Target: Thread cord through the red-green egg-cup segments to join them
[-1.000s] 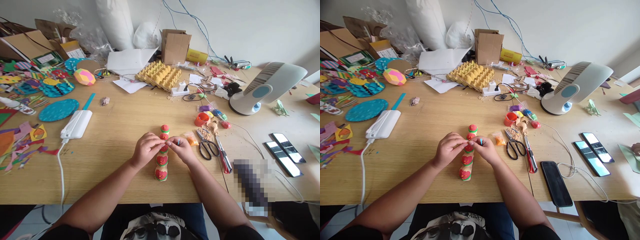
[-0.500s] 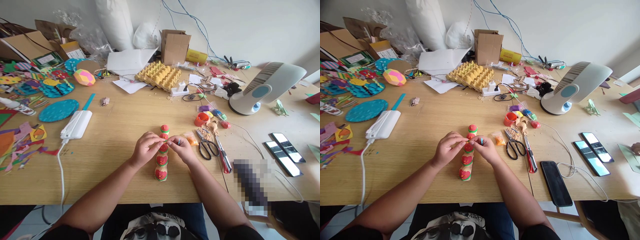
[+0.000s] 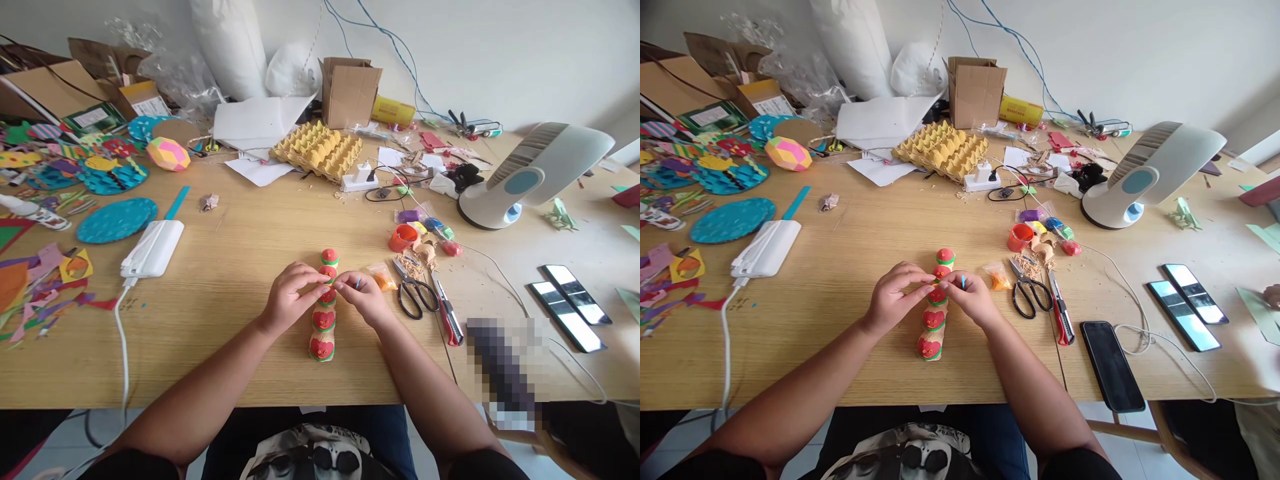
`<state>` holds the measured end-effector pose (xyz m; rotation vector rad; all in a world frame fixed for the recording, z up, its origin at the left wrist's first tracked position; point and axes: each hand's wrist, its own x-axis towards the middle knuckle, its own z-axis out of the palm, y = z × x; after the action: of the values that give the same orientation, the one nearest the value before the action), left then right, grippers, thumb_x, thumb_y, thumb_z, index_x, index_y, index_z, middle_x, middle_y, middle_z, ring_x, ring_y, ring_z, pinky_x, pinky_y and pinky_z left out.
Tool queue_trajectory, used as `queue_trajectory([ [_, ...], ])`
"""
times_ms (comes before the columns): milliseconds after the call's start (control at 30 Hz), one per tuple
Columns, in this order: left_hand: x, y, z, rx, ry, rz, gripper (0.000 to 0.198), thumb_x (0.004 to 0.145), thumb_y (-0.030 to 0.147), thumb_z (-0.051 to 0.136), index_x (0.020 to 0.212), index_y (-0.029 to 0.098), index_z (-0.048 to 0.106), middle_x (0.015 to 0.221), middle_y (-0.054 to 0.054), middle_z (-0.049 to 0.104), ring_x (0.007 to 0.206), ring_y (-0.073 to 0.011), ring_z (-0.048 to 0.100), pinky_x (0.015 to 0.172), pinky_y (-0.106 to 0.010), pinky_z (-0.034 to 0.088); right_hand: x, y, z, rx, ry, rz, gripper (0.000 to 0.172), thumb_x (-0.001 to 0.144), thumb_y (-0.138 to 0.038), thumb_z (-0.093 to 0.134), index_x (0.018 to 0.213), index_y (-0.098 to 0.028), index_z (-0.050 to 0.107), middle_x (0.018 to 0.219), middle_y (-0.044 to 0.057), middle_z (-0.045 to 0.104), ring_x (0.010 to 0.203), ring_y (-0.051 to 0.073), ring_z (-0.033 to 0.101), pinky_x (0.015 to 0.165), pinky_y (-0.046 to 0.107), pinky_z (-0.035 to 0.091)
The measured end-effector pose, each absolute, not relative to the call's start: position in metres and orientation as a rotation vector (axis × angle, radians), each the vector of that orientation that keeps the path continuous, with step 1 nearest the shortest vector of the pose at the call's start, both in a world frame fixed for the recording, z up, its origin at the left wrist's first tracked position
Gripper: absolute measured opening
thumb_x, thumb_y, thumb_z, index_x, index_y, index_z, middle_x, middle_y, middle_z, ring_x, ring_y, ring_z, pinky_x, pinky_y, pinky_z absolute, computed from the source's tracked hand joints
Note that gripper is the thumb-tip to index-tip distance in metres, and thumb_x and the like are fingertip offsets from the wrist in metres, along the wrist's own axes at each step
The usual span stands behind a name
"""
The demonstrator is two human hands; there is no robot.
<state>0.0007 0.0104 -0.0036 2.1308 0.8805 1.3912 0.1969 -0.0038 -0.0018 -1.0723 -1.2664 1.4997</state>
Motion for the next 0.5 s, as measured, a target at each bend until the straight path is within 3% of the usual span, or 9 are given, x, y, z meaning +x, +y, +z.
queue_trajectory([
  [300,0.0018,0.0090,0.0001,2.186,0.853,1.394,0.006,0.091,0.015,0.071,0.092,0.020,0.073,0.083,-0.002,0.071,0.081,-0.0144,0.062,0.077,-0.030,0.052,0.1958,-0.0042,-0.0017,-1.094,-1.287,1.501,0.040,0.079,-0.056,0.075,0.078,-0.017,0.067,0.066,-0.001,0.056,0.061,0.011,0.043,0.060,0.026,0.037],
  [500,0.0016,0.0085,-0.0007,2.178,0.889,1.381,0.006,0.092,0.017,0.068,0.094,0.020,0.073,0.085,-0.003,0.072,0.082,-0.0153,0.063,0.077,-0.031,0.052,0.1951,-0.0053,0.0012,-1.083,-1.298,1.513,0.044,0.079,-0.060,0.074,0.077,-0.016,0.067,0.062,-0.003,0.050,0.059,0.010,0.038,0.058,0.026,0.034],
])
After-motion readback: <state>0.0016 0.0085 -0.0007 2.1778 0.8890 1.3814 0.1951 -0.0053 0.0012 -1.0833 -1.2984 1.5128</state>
